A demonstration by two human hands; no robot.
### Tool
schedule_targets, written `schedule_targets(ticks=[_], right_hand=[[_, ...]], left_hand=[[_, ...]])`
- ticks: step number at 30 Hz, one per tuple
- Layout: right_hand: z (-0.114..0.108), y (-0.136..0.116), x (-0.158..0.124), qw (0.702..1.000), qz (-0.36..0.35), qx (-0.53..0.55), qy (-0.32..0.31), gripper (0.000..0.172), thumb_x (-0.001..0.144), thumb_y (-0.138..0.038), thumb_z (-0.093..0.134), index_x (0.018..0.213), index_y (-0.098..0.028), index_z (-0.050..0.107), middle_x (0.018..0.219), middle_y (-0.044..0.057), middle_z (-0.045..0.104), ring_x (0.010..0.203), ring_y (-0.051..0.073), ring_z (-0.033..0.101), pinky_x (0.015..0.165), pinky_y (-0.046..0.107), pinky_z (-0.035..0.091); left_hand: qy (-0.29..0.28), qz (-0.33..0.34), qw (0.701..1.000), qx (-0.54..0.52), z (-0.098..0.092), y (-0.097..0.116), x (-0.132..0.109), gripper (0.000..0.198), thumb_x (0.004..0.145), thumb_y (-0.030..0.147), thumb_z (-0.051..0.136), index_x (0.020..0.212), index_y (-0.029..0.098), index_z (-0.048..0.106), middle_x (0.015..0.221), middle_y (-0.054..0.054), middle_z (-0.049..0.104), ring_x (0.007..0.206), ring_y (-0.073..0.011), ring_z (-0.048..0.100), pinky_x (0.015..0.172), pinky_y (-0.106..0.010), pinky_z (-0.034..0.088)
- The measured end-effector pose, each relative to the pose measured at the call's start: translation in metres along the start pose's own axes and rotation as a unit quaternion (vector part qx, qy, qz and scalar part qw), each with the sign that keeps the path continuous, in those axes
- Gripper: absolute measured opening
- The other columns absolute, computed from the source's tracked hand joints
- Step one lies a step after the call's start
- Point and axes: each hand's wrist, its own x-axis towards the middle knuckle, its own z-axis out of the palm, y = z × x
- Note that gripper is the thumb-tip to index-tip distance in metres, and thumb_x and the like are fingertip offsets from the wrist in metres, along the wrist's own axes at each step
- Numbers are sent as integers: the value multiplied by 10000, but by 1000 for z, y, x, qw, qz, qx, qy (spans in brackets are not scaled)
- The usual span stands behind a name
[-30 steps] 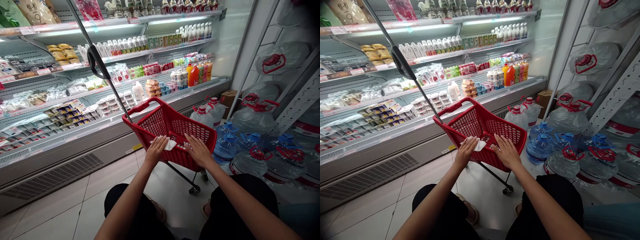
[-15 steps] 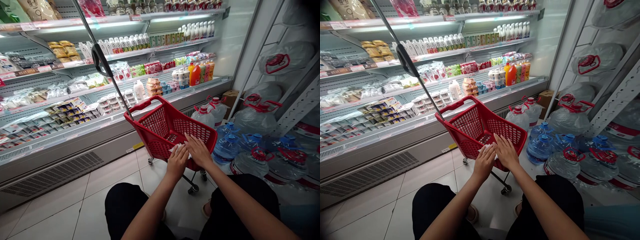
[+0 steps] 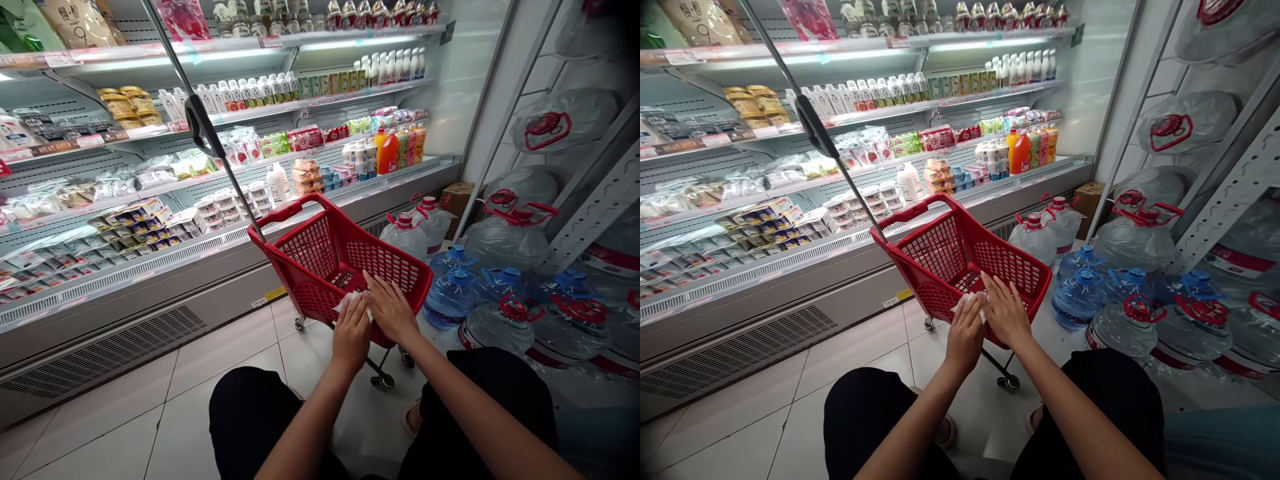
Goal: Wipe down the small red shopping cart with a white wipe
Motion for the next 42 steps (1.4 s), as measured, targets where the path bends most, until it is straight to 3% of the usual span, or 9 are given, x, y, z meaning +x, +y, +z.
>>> schedule_targets(ticks=[3,7,9,17,23,27,31,37,42], right_hand=[[-2,0,-2,1000,0,4,1,663,1087,-584,99,1697,-324,113,1689,-13,370,1570,213,319,1304,517,198],[-3,3,-3,1000,6,11,-2,682,1080,-623,122,1695,-330,112,1692,-16,367,1571,217,318,1303,525,201],[-2,2,-3,1000,10,13,0,691,1078,-632,128,1695,-322,120,1684,-11,383,1570,217,319,1306,526,188],[-1,-10,-10,998,35,45,-20,635,1094,-569,76,1692,-355,75,1708,-19,336,1586,190,276,1302,557,176],[14,-36,-18,995,43,85,-24,651,1095,-588,101,1687,-341,-10,1741,-6,243,1613,197,194,1303,579,165],[24,-45,-8,995,-59,76,-22,658,1110,-546,151,1692,-276,8,1747,16,220,1617,196,173,1298,493,249],[18,-18,6,976,-217,-12,3,621,1108,-521,297,1683,-332,155,1713,-16,314,1604,214,227,1313,499,205],[16,5,11,978,-197,-63,-12,613,1101,-548,275,1671,-329,220,1679,5,386,1573,223,315,1299,519,218],[22,-21,2,991,-111,-63,-51,645,1084,-615,193,1671,-347,205,1676,0,388,1568,242,323,1271,587,244]], left_hand=[[-24,51,998,-9,-10,-24,1,525,1034,122,417,1551,190,480,1572,-72,553,1506,-166,453,1316,-435,297],[-17,-45,998,40,-35,-100,13,591,1024,89,398,1592,246,437,1598,-47,520,1520,-189,435,1327,-463,252],[-15,-78,996,52,-39,-113,16,578,1024,94,406,1584,230,453,1596,-58,521,1523,-210,432,1323,-481,258],[-11,-21,997,-78,-3,-13,-8,662,1023,77,366,1661,233,289,1621,-60,491,1554,-197,374,1291,-485,345],[-24,-61,995,-74,-24,-67,-2,579,1083,173,338,1648,298,321,1644,-33,456,1566,-194,347,1302,-501,308],[-22,-119,991,-59,-36,-98,4,515,1104,228,333,1608,309,397,1627,-29,485,1558,-213,365,1286,-538,325],[-21,-128,990,-60,-39,-81,-7,475,1104,227,348,1558,290,470,1594,-35,530,1539,-210,405,1287,-548,325],[-35,-80,990,-107,-37,-20,-45,513,1088,193,369,1598,228,402,1613,-55,503,1575,-202,333,1307,-518,296],[-49,-121,983,-126,-45,-51,-36,490,1111,248,337,1595,282,410,1641,-36,463,1574,-199,331,1312,-525,266]])
